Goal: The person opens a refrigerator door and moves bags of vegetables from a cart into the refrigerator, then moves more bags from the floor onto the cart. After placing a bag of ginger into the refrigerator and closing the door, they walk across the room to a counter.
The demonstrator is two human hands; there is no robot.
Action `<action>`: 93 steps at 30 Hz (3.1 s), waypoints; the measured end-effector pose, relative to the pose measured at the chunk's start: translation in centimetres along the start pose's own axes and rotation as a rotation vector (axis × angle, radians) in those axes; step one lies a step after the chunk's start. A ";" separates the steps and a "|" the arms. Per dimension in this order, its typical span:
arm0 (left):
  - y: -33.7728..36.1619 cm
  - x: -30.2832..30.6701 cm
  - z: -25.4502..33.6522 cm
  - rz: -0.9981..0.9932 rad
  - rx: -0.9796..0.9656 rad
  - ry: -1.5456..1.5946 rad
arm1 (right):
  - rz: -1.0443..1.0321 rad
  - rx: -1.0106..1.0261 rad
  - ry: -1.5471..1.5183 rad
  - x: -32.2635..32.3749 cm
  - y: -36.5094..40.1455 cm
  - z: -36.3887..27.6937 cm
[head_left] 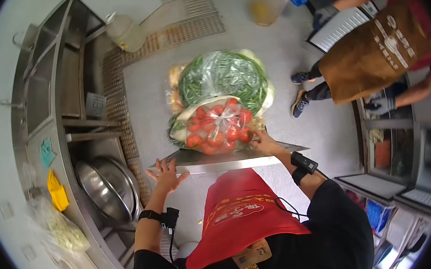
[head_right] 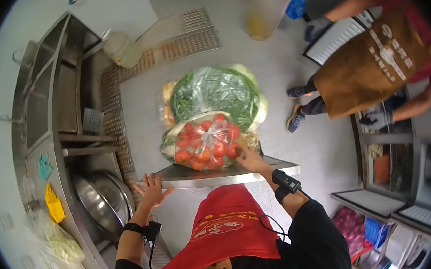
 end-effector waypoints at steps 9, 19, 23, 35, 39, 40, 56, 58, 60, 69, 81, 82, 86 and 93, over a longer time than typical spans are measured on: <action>-0.2 -0.2 -0.7 0.042 -0.045 0.019 | 0.098 0.291 0.351 1.8 -5.3 -10.7; -0.7 -0.8 -1.2 0.077 -0.071 0.052 | 0.088 0.226 0.585 1.1 -8.8 -11.6; -0.6 -0.6 -1.1 0.066 -0.063 0.043 | 0.233 0.409 0.758 0.1 -9.9 -11.3; -0.5 -1.0 -0.9 0.037 -0.038 0.039 | 0.083 0.389 0.638 -0.8 -7.8 -10.9; -0.6 -0.7 -0.9 0.039 -0.036 0.045 | 0.079 0.444 0.583 -0.1 -7.1 -11.2; -0.7 -0.5 -0.8 0.031 -0.029 0.039 | 0.055 0.444 0.596 0.1 -6.8 -11.5; -0.4 -0.2 -0.8 0.036 -0.035 0.078 | 0.031 0.540 0.277 0.2 -1.6 -10.8; -0.3 0.0 -0.7 0.020 -0.019 0.066 | 0.057 0.503 0.287 -0.2 -2.6 -10.5; -0.3 0.1 -0.3 -0.011 -0.002 0.038 | 0.091 0.487 0.323 0.0 -2.7 -10.3; -0.6 -0.3 -0.4 0.015 -0.032 0.025 | -0.009 0.338 0.290 -1.8 -0.9 -12.5; 0.0 0.2 0.7 -0.032 0.060 -0.039 | 0.045 0.345 0.023 3.5 0.8 -16.4; -0.5 0.2 1.0 -0.030 0.041 -0.043 | 0.078 0.326 0.051 3.1 1.2 -16.3; -0.8 -0.5 0.5 -0.005 0.016 -0.027 | 0.161 0.341 -0.048 2.9 3.1 -15.8; -2.0 -1.8 -1.8 -0.034 0.018 -0.112 | 0.182 0.365 -0.312 7.5 7.6 -18.2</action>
Point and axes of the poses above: each hand's wrist, its own y-axis away from the middle knuckle, its own x-axis out of the back of the hand, z = x × y, the point moved 2 cm from there along -y, towards the middle knuckle, and after that the axes turned 14 degrees about y, right-handed, at the moved point
